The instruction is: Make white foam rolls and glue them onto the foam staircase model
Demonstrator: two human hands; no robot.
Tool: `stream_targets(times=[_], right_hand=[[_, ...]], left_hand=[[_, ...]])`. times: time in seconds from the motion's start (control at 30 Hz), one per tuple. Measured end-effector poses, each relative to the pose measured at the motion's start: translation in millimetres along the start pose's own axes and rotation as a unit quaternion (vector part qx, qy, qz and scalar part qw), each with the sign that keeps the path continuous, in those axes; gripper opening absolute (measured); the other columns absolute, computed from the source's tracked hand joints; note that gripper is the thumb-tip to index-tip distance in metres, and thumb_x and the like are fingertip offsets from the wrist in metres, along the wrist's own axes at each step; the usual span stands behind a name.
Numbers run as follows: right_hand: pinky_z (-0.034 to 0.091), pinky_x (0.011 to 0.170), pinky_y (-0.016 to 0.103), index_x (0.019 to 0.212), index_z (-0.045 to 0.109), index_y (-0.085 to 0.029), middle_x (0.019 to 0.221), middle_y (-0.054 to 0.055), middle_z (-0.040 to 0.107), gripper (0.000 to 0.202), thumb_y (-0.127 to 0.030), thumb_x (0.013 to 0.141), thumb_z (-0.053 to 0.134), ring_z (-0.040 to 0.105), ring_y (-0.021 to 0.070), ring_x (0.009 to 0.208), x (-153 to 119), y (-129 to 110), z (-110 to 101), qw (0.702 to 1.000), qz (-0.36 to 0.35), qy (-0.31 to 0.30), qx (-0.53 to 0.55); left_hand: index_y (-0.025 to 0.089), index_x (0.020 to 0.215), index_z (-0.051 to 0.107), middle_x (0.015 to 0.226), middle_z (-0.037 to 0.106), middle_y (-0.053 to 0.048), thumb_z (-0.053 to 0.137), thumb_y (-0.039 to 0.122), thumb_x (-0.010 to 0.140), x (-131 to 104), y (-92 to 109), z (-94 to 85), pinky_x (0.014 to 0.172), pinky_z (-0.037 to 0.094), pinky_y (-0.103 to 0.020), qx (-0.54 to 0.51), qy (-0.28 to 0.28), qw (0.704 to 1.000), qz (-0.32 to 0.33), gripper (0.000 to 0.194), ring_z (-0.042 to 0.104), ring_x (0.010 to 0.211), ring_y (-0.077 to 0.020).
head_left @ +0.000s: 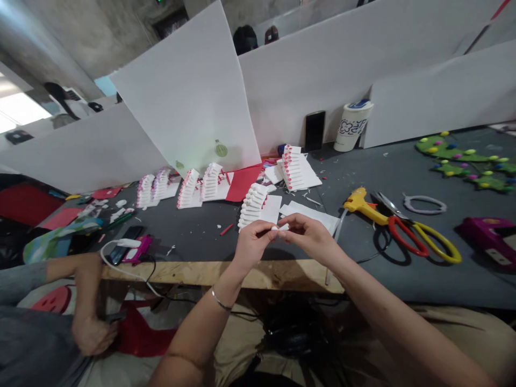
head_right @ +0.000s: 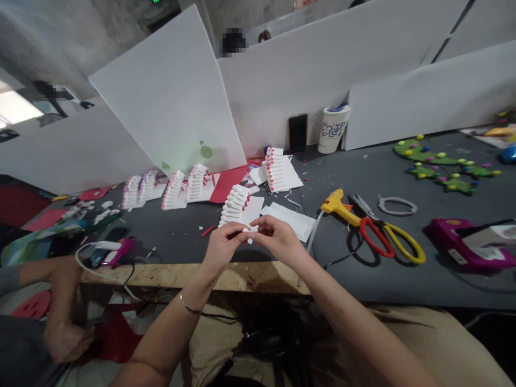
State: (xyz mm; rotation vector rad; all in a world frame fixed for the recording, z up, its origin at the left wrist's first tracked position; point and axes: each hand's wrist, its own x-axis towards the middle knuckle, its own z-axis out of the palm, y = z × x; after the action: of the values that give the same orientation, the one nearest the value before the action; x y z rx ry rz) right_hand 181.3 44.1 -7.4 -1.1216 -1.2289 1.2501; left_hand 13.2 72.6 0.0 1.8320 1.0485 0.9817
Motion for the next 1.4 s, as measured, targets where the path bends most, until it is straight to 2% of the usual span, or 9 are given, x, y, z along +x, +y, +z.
stream_targets(times=[0.27,0.43,0.6,0.73,0.8,0.9,1.0,1.17,1.4], right_hand=[[0.044,0.058,0.027,0.076,0.065,-0.021,0.062,0.000,0.063,0.026,-0.046,0.077,0.060,0.055,0.0143,0.057,-2,12,-1,0.996,-0.022,0.015,-0.086],[0.042,0.062,0.029,0.076,0.068,-0.024,0.072,0.003,0.070,0.015,-0.036,0.076,0.060,0.060,0.0181,0.065,-3,13,-1,0.980,-0.089,0.021,-0.175],[0.041,0.056,0.028,0.073,0.068,-0.023,0.063,0.002,0.068,0.017,-0.037,0.077,0.059,0.057,0.0163,0.056,-2,17,-2,0.981,-0.070,0.001,-0.181],[0.042,0.056,0.028,0.068,0.064,-0.021,0.060,0.001,0.066,0.020,-0.040,0.074,0.063,0.058,0.0158,0.056,1,29,-3,0.991,-0.029,0.001,-0.134],[0.044,0.058,0.028,0.067,0.063,-0.021,0.059,0.000,0.065,0.023,-0.043,0.071,0.068,0.059,0.0155,0.056,4,33,-5,0.997,0.000,0.001,-0.082],[0.047,0.059,0.028,0.066,0.062,-0.020,0.058,-0.001,0.064,0.032,-0.048,0.062,0.076,0.059,0.0142,0.056,8,32,-6,0.998,0.051,0.012,0.032],[0.048,0.060,0.027,0.065,0.062,-0.018,0.060,-0.001,0.065,0.041,-0.051,0.051,0.083,0.059,0.0121,0.056,10,25,-5,0.985,0.101,0.025,0.140],[0.044,0.056,0.022,0.062,0.062,-0.016,0.058,-0.002,0.064,0.043,-0.047,0.046,0.087,0.054,0.0076,0.051,7,16,0,0.968,0.150,-0.001,0.203],[0.036,0.051,0.021,0.063,0.061,-0.016,0.053,-0.006,0.055,0.039,-0.047,0.055,0.083,0.047,0.0054,0.048,0,7,5,0.979,0.117,-0.013,0.164]], left_hand=[[0.019,0.085,0.072,0.086,0.069,-0.005,0.060,0.025,0.086,-5,11,-3.4,0.078,0.050,-0.029,0.176,-0.006,0.979,0.099,0.012,0.063,0.082,-0.0164],[0.018,0.087,0.071,0.085,0.069,-0.004,0.060,0.020,0.087,0,15,-11.0,0.077,0.049,-0.028,0.255,-0.088,0.957,0.102,0.012,0.064,0.080,-0.0158],[0.013,0.085,0.070,0.082,0.067,-0.007,0.056,0.016,0.089,5,28,-9.1,0.071,0.047,-0.028,0.392,-0.173,0.898,0.096,0.015,0.062,0.076,-0.0176],[0.010,0.080,0.068,0.077,0.063,-0.010,0.051,0.009,0.088,9,33,2.8,0.068,0.047,-0.030,0.483,-0.196,0.851,0.070,0.019,0.061,0.074,-0.0200],[0.011,0.080,0.068,0.078,0.063,-0.009,0.051,0.009,0.088,11,31,6.4,0.069,0.047,-0.030,0.462,-0.195,0.862,0.072,0.018,0.061,0.075,-0.0196],[0.014,0.092,0.067,0.081,0.065,-0.006,0.055,0.011,0.087,13,23,5.5,0.073,0.048,-0.029,0.368,-0.156,0.912,0.085,0.013,0.062,0.076,-0.0176],[0.017,0.109,0.061,0.087,0.066,-0.004,0.060,0.012,0.085,10,13,-0.6,0.076,0.049,-0.029,0.270,-0.110,0.951,0.106,0.025,0.062,0.079,-0.0163],[0.020,0.103,0.063,0.089,0.066,-0.005,0.059,0.018,0.087,1,6,-8.7,0.076,0.050,-0.029,0.216,-0.098,0.958,0.159,0.017,0.062,0.082,-0.0170],[0.019,0.093,0.066,0.081,0.067,-0.004,0.058,0.021,0.087,-5,8,-8.0,0.071,0.050,-0.026,0.210,-0.045,0.960,0.177,0.010,0.062,0.074,-0.0147]])
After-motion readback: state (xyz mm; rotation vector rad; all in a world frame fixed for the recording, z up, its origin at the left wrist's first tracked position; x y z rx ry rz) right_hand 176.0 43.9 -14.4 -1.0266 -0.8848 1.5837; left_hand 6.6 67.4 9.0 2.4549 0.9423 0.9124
